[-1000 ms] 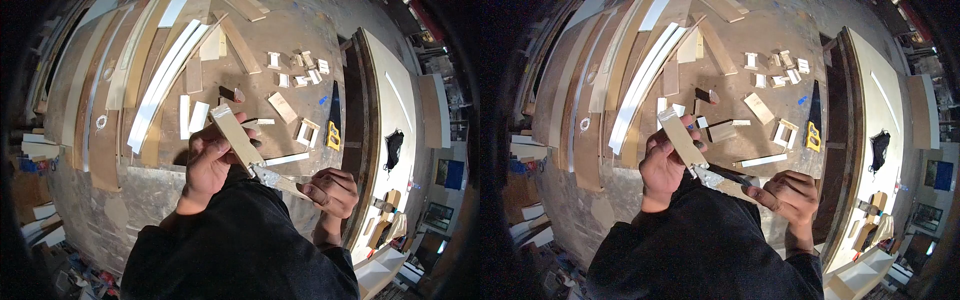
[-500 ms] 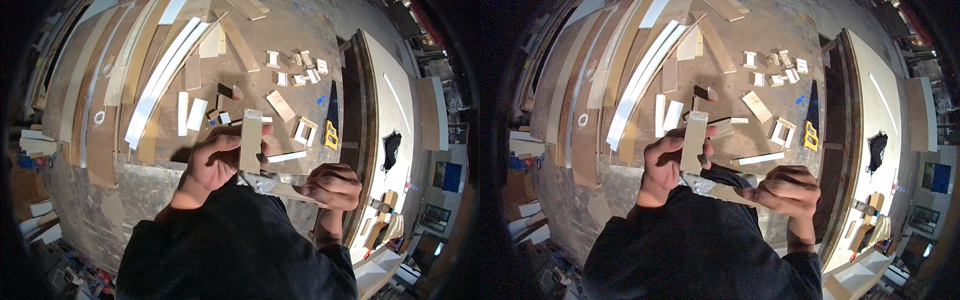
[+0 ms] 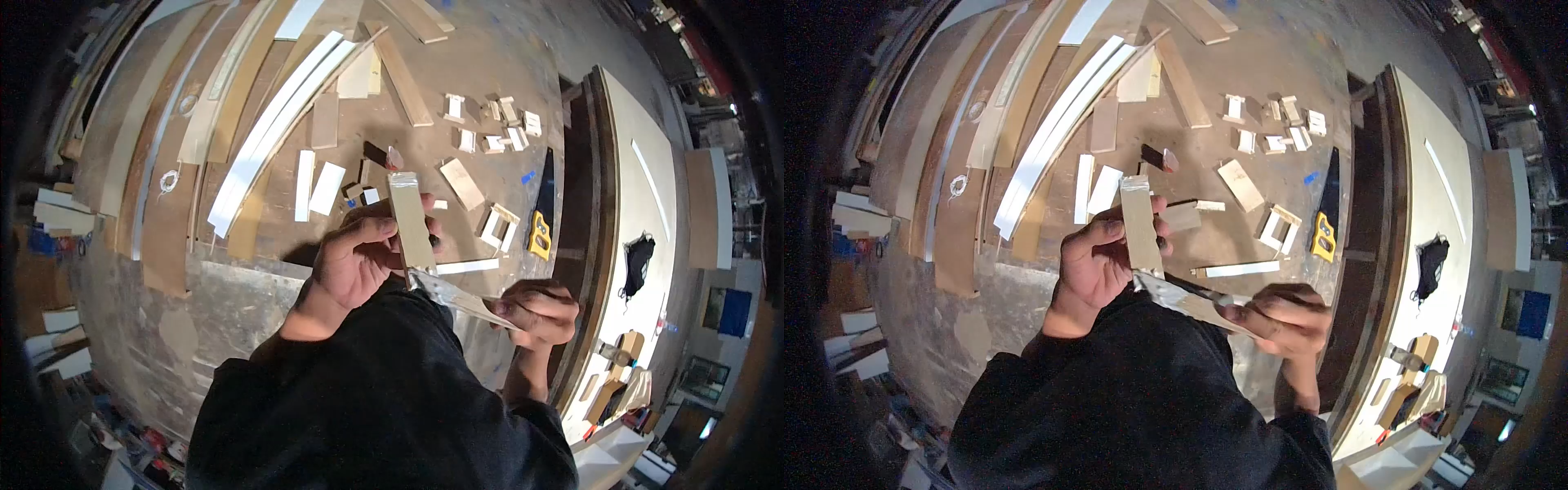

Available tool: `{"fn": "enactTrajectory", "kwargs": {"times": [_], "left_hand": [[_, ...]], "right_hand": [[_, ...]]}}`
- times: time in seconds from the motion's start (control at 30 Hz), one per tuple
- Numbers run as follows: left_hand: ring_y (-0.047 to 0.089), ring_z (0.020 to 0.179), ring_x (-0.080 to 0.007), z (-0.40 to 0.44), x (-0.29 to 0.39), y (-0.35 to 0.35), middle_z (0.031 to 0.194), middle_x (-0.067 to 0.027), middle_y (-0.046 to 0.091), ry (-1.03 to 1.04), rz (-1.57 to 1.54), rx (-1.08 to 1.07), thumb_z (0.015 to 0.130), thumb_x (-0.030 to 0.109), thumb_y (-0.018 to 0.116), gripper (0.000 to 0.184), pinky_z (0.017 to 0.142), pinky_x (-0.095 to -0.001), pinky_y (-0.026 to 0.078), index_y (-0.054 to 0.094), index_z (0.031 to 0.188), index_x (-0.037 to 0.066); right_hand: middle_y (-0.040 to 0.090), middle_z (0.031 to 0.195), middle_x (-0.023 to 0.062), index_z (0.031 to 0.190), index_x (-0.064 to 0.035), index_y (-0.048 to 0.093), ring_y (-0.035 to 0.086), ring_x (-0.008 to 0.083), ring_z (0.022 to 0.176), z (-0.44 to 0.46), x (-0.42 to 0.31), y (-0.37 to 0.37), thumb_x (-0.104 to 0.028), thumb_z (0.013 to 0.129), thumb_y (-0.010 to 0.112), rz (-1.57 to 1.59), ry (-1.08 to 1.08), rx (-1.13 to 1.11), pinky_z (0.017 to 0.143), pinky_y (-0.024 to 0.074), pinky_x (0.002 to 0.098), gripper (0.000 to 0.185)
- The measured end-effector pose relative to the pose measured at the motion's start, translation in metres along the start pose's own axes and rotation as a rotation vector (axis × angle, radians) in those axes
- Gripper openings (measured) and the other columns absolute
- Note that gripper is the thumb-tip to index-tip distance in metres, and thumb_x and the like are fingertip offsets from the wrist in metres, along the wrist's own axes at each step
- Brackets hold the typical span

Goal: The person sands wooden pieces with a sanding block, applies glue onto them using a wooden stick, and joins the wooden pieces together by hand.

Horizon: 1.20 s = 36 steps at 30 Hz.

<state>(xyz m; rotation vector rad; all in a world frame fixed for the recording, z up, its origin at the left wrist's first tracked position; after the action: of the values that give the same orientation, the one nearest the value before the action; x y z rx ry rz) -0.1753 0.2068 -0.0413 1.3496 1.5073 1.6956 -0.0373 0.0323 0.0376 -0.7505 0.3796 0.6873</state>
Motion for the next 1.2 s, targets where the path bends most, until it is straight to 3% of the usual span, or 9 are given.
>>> {"fn": "enactTrajectory", "kwargs": {"times": [0.1,0.23,0.37,0.43,0.57,0.73,1.03,1.07,1.2], "left_hand": [[0.062,0.113,-0.0329,0.0,0.008,-0.004,0.133,-0.0227,0.057,0.083,0.097,0.099,0.09,0.011,0.054,0.05,0.099,-0.0483,0.052,0.047,0.133,-0.013],[0.06,0.119,-0.0323,-0.004,0.015,-0.004,0.129,-0.0172,0.059,0.356,0.292,0.118,0.093,0.005,0.057,0.041,0.1,-0.0483,0.052,0.05,0.133,-0.004],[0.057,0.124,-0.0345,-0.005,0.014,0.001,0.129,-0.0156,0.058,0.551,0.461,0.083,0.09,0.002,0.063,0.045,0.101,-0.049,0.05,0.049,0.133,0.0],[0.057,0.123,-0.0355,-0.009,0.012,-0.002,0.129,-0.0158,0.058,0.567,0.495,0.121,0.089,0.002,0.064,0.046,0.1,-0.0482,0.051,0.049,0.133,0.0],[0.059,0.12,-0.0373,-0.01,0.016,0.003,0.13,-0.0176,0.057,0.722,0.643,0.085,0.089,0.001,0.066,0.047,0.095,-0.0451,0.054,0.048,0.132,-0.001],[0.059,0.12,-0.0393,-0.008,0.019,-0.006,0.132,-0.0193,0.056,0.624,0.633,0.131,0.088,-0.001,0.066,0.048,0.095,-0.0468,0.054,0.047,0.133,0.001],[0.06,0.118,-0.039,-0.009,0.024,-0.011,0.129,-0.0194,0.058,0.617,0.589,0.069,0.088,0.0,0.067,0.046,0.099,-0.049,0.051,0.05,0.13,-0.004],[0.06,0.118,-0.0384,-0.009,0.023,-0.01,0.129,-0.0196,0.059,0.563,0.597,0.062,0.087,0.002,0.067,0.046,0.1,-0.0488,0.051,0.05,0.13,-0.006],[0.061,0.117,-0.038,-0.01,0.024,-0.009,0.128,-0.0202,0.059,0.491,0.578,0.119,0.087,0.004,0.068,0.048,0.102,-0.0489,0.049,0.05,0.13,-0.007]], "right_hand": [[0.062,0.058,0.0078,0.083,0.0047,0.072,0.063,0.0178,0.048,-0.017,0.003,-0.007,-0.008,0.085,0.067,-0.036,0.012,0.069,0.05,0.0555,0.0306,0.014],[0.062,0.059,0.0033,0.088,-0.0035,0.078,0.063,0.0157,0.051,-0.032,0.01,-0.006,0.002,0.068,0.073,-0.228,0.266,0.331,0.051,0.049,0.0273,0.022],[0.06,0.06,0.0024,0.101,-0.0063,0.078,0.058,0.013,0.051,-0.036,0.018,0.021,-0.001,0.068,0.074,-0.212,0.392,0.396,0.052,0.0459,0.0263,0.034],[0.062,0.061,0.0044,0.1,0.0,0.076,0.064,0.0146,0.054,-0.031,0.01,0.026,0.007,0.067,0.072,-0.334,0.333,0.217,0.053,0.0512,0.0268,0.034],[0.048,0.06,0.0003,0.111,-0.0108,0.076,0.056,0.0134,0.052,-0.026,0.006,0.025,-0.004,0.063,0.082,-0.448,0.157,0.187,0.049,0.0448,0.0282,0.049],[0.056,0.058,0.0012,0.09,-0.0091,0.077,0.059,0.0138,0.05,-0.031,0.007,0.025,-0.003,0.068,0.082,-0.393,0.098,0.195,0.05,0.0507,0.0269,0.023],[0.062,0.062,0.0019,0.089,-0.0078,0.077,0.062,0.0147,0.053,-0.025,0.022,0.02,-0.009,0.069,0.079,-0.409,0.145,0.274,0.051,0.0525,0.0274,0.021],[0.066,0.061,0.0078,0.085,0.0048,0.073,0.066,0.0186,0.053,-0.022,0.027,0.022,-0.002,0.074,0.07,-0.308,0.175,0.25,0.052,0.0515,0.0265,0.013],[0.067,0.062,0.0076,0.086,0.0039,0.073,0.066,0.0177,0.054,-0.019,0.026,0.035,0.0,0.073,0.07,-0.262,0.128,0.15,0.055,0.0529,0.0282,0.014]]}}
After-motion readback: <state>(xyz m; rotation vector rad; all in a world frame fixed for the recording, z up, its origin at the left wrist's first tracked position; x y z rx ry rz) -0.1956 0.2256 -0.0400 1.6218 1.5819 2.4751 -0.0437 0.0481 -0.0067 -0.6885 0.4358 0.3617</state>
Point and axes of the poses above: each hand's wrist, its own z-axis towards the middle knuckle, its own y-axis out of the palm, x = y × z, the point moved 5 cm from there along z, towards the middle knuckle
